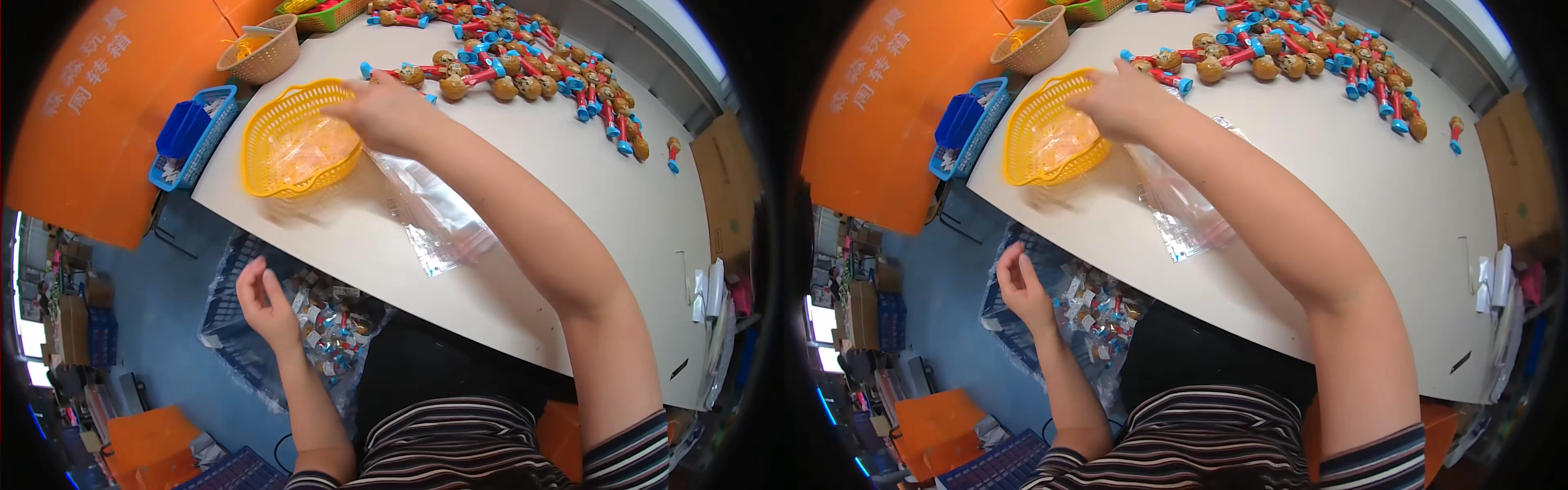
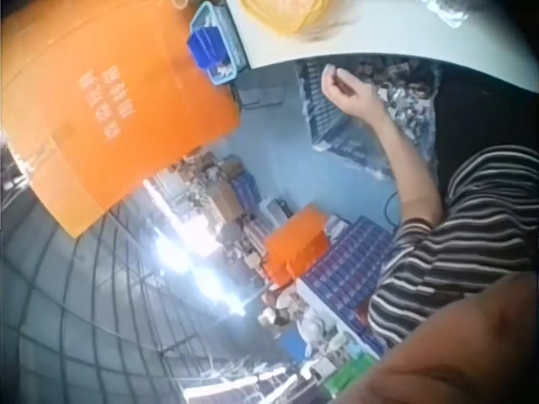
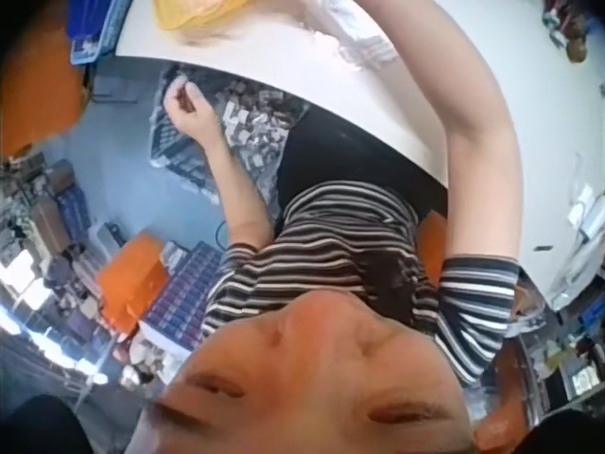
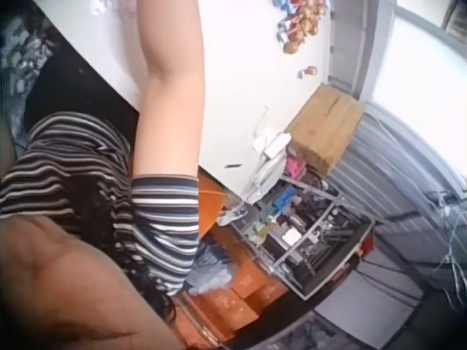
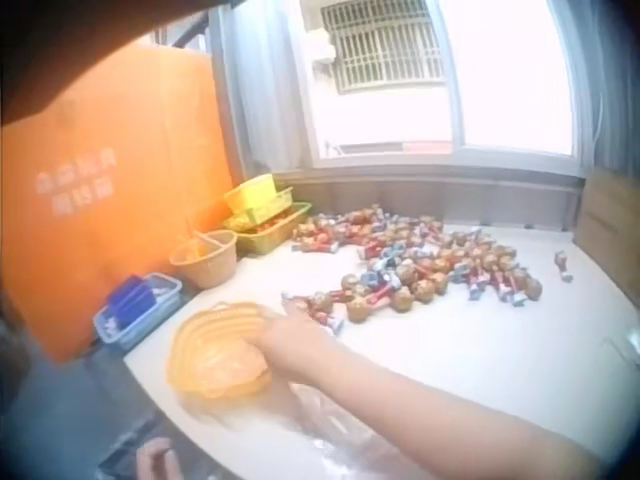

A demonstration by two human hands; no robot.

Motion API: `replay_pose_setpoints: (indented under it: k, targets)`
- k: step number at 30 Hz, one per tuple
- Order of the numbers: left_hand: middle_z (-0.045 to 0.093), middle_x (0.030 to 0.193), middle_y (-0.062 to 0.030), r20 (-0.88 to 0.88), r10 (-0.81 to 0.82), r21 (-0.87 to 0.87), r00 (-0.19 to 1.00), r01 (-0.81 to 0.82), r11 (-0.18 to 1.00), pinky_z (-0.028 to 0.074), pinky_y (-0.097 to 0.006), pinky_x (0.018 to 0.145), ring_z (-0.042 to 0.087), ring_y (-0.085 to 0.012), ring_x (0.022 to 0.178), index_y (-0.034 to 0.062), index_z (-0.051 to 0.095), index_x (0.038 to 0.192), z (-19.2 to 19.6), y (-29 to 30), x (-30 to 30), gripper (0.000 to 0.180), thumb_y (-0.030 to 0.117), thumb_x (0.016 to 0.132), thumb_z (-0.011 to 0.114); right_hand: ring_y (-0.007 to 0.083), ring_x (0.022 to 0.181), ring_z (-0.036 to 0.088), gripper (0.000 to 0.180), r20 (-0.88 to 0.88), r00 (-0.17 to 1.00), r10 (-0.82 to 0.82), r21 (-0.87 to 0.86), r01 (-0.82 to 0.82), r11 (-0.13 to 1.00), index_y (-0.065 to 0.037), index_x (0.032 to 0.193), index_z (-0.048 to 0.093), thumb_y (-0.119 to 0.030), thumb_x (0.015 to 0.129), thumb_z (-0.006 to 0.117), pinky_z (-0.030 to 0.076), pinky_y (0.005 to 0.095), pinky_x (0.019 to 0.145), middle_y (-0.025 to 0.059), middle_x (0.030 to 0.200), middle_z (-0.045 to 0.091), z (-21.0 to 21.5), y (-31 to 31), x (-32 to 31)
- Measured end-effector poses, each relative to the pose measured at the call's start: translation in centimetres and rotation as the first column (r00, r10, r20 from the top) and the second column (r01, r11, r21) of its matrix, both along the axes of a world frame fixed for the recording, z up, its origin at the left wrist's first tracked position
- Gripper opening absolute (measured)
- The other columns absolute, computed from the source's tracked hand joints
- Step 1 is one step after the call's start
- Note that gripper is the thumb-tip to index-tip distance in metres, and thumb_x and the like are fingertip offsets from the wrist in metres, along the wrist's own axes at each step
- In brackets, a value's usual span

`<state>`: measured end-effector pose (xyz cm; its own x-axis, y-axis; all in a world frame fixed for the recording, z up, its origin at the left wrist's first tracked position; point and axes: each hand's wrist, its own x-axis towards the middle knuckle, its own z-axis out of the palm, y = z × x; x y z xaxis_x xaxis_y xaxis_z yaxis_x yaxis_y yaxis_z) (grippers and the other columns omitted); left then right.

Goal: The person is placing small toy items into clear plastic bags and sealing them by hand.

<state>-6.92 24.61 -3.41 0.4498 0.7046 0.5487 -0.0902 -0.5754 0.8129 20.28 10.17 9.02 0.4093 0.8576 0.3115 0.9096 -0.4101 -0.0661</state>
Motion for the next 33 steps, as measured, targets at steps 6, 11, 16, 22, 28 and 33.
replay_pose_setpoints:
  k: [6,11,16,22,28,33]
  targets:
    - [0.063,0.108,-0.0134,-0.034,-0.295,0.049,0.955,0.296,0.954,0.049,-0.029,0.088,0.061,-0.0198,0.102,-0.0018,0.062,0.103,6.4,-6.3,4.7,0.014,-0.003,0.089,0.06,0.031,0.121,0.054,0.041,0.039,0.998,-0.058,-0.079,0.061,0.995,-0.017,0.13,0.058,-0.014,0.089,0.064,0.04,0.05,0.103,0.0102,0.132,0.06,-0.2,-1.0,0.5]
    - [0.064,0.108,-0.0168,-0.145,-0.326,0.313,0.934,0.356,0.881,0.048,-0.036,0.091,0.062,-0.03,0.101,-0.0012,0.061,0.108,9.2,-8.3,9.0,0.024,0.001,0.085,0.065,0.0332,0.131,0.048,0.077,-0.306,0.939,-0.156,0.007,0.166,0.986,-0.02,0.156,0.013,-0.021,0.095,0.06,0.038,0.0461,0.108,0.0116,0.139,0.056,0.1,-4.4,0.7]
    - [0.062,0.112,-0.0164,-0.191,-0.265,0.393,0.945,0.321,0.862,0.048,-0.036,0.088,0.062,-0.0292,0.102,-0.0008,0.059,0.114,12.5,-7.3,12.5,0.031,0.004,0.084,0.068,0.0328,0.13,0.051,0.081,-0.419,0.904,0.089,0.279,0.035,0.96,-0.017,0.157,0.01,-0.029,0.095,0.062,0.042,0.0394,0.105,0.0177,0.139,0.054,1.1,-7.1,0.0]
    - [0.067,0.092,-0.0125,-0.267,-0.437,0.129,0.859,0.481,0.867,0.052,-0.029,0.067,0.066,-0.0211,0.08,-0.0034,0.064,0.106,11.3,-7.8,16.5,0.02,0.001,0.087,0.064,0.0319,0.129,0.053,0.081,-0.491,0.844,0.215,0.394,-0.005,0.919,-0.014,0.156,0.017,-0.036,0.094,0.064,0.044,0.0393,0.103,0.021,0.138,0.055,2.1,-7.0,-1.1]
    - [0.068,0.079,-0.0095,-0.198,-0.409,-0.045,0.891,0.409,0.911,0.053,-0.026,0.065,0.067,-0.0157,0.068,-0.0041,0.07,0.099,11.9,-1.6,17.5,0.014,0.001,0.087,0.065,0.0263,0.116,0.063,0.049,-0.432,0.901,-0.027,0.367,0.203,0.908,-0.002,0.131,0.058,-0.029,0.091,0.069,0.051,0.035,0.096,0.0174,0.123,0.065,1.7,-12.6,0.6]
    - [0.07,0.1,-0.0105,-0.67,-0.237,0.21,0.703,0.487,0.848,0.053,-0.027,0.072,0.066,-0.0121,0.08,-0.0071,0.063,0.117,9.5,10.2,21.0,0.037,0.01,0.086,0.072,0.0262,0.085,0.069,0.04,-0.581,0.724,-0.372,0.005,0.46,0.888,0.003,0.114,0.066,-0.025,0.086,0.07,0.054,0.0354,0.076,0.0206,0.097,0.07,-0.8,-18.9,-0.7]
